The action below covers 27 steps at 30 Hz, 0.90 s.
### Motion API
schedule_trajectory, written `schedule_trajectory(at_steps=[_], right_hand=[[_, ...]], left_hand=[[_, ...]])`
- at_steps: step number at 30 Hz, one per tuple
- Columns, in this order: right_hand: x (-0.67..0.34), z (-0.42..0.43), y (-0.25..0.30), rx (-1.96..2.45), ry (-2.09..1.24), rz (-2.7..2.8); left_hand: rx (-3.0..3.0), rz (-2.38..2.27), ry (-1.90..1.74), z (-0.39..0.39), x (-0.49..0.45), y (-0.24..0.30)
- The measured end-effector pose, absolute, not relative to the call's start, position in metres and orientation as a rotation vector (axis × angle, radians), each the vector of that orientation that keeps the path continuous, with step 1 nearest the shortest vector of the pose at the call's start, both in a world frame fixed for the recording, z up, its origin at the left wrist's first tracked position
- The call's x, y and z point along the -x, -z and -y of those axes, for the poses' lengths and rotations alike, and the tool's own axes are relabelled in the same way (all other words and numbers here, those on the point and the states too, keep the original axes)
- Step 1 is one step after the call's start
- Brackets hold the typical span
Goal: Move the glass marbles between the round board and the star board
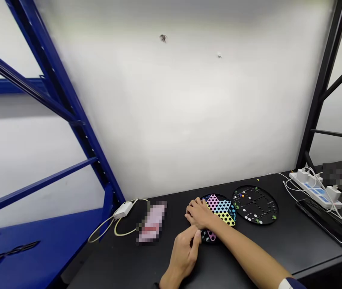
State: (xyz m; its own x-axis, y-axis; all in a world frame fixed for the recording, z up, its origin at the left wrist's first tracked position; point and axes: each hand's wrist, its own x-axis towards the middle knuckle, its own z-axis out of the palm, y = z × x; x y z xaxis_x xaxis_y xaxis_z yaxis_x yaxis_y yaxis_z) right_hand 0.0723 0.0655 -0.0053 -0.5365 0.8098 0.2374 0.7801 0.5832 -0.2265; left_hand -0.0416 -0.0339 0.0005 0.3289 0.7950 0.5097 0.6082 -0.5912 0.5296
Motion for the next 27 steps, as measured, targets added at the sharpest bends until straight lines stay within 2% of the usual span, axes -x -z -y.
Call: schedule_trajectory(at_steps=[8, 12, 16, 21, 27], right_hand=[[-0.073, -0.067, 0.010, 1.500, -0.203, 2.457], [-0.103, -0.064, -0.012, 1.444, -0.043, 2.278], [-0.165, -0.062, -0.028, 1.695, 0.057, 2.062], [-0.225, -0.056, -0.009, 1.930, 0.062, 2.140], [-0.232, -0.048, 0.015, 1.932, -0.038, 2.200]], left_hand=[[-2.358, -1.277, -1.093, 0.033, 0.043, 0.001], [-2.371, -1.303, -1.085, 0.032, 0.043, 0.001], [-2.369, -1.299, -1.074, 0.033, 0.041, -0.002], [-2.382, -1.270, -1.067, 0.032, 0.038, -0.001], [-2.358, -1.300, -1.065, 0.032, 0.039, -0.002]])
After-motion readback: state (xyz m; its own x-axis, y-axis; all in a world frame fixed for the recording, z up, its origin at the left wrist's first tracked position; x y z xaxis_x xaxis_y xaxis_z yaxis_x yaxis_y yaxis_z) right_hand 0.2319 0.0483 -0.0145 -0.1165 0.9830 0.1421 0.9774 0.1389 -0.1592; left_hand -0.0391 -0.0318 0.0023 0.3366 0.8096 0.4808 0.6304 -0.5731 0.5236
